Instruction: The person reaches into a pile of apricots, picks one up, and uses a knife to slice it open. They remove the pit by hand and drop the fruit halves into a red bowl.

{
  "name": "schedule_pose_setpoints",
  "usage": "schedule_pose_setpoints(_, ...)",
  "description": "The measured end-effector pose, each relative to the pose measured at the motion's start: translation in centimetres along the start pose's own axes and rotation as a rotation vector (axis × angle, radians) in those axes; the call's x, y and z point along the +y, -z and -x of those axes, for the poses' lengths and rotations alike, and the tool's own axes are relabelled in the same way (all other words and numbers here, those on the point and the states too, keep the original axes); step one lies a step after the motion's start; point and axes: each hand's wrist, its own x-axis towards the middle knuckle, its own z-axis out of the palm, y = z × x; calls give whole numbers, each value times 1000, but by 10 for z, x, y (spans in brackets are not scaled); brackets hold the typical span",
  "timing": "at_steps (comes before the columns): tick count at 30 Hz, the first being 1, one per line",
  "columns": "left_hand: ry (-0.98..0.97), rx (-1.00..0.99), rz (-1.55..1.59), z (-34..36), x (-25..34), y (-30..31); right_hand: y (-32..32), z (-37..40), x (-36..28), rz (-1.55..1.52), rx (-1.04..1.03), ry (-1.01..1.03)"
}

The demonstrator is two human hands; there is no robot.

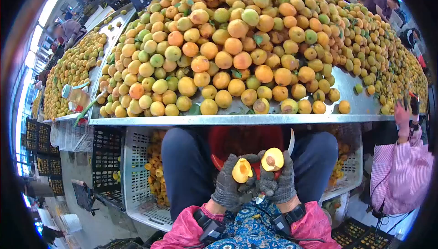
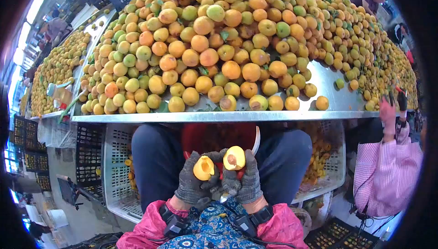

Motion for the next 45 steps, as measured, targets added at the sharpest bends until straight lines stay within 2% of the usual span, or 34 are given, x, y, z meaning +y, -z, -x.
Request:
schedule_pose_setpoints(1,54,-181,77,5,7,5,-6,4,-2,5,-15,-4)
schedule_pose_setpoints(4,82,-166,122,21,16,-1,-13,14,-2,-108,-394,-75)
schedule_pose_setpoints(5,71,-168,124,26,19,-3,-13,15,1,-101,-401,-80)
schedule_pose_setpoints(7,58,-180,94,34,25,-3,-15,13,6,223,-203,36)
schedule_pose_setpoints(8,40,-249,80,35,27,4,-19,14,5,239,-234,36)
schedule_pose_setpoints(12,78,-254,223,49,37,0,-28,16,-4,248,-309,-84)
schedule_pose_setpoints(15,80,-254,304,54,37,3,-42,25,-2,254,-254,27)
schedule_pose_setpoints(18,76,-166,352,58,37,-2,-42,29,-7,413,-267,179)
schedule_pose_setpoints(21,94,-101,360,62,41,-6,-55,42,-13,601,-195,231)
schedule_pose_setpoints(22,114,-99,373,63,42,-3,-54,38,-10,424,-271,245)
schedule_pose_setpoints(23,133,-99,386,64,44,0,-54,37,-10,429,-271,249)
schedule_pose_setpoints(25,74,-172,279,76,57,6,-52,36,-14,249,-338,112)
schedule_pose_setpoints(26,0,-228,240,84,70,8,-48,34,-14,240,-359,96)
schedule_pose_setpoints(27,-162,-55,48,100,85,11,-47,34,-15,240,-359,97)
schedule_pose_setpoints(28,-340,32,13,115,100,14,-46,34,-15,236,-375,70)
schedule_pose_setpoints(29,-622,168,-272,129,117,21,-44,33,-14,230,-391,40)
schedule_pose_setpoints(30,-848,394,-750,147,127,10,-43,32,-14,225,-395,39)
schedule_pose_setpoints(31,-949,502,-1157,162,147,21,-41,30,-14,251,-411,25)
schedule_pose_setpoints(33,-1217,960,-1731,173,158,33,-42,28,-15,276,-435,4)
schedule_pose_setpoints(36,-1236,886,-1616,175,144,10,-59,36,-17,395,-410,-34)
schedule_pose_setpoints(37,-1062,856,-1380,167,129,-4,-59,34,-12,396,-418,-39)
schedule_pose_setpoints(38,-951,686,-1243,152,118,-9,-56,31,-6,515,-314,23)
schedule_pose_setpoints(39,-925,501,-1231,133,102,-10,-55,29,-1,631,-210,87)
schedule_pose_setpoints(40,-896,316,-1215,114,88,-12,-54,30,-6,932,-269,171)
schedule_pose_setpoints(42,-637,86,-1013,84,65,-22,-53,32,-4,926,-281,149)
schedule_pose_setpoints(43,-763,28,-1416,66,52,-15,-52,33,-3,919,-283,122)
schedule_pose_setpoints(44,-470,5,-908,58,40,-15,-59,39,-11,948,-287,-47)
schedule_pose_setpoints(45,-175,-17,-399,52,29,-13,-64,40,-16,944,-282,-44)
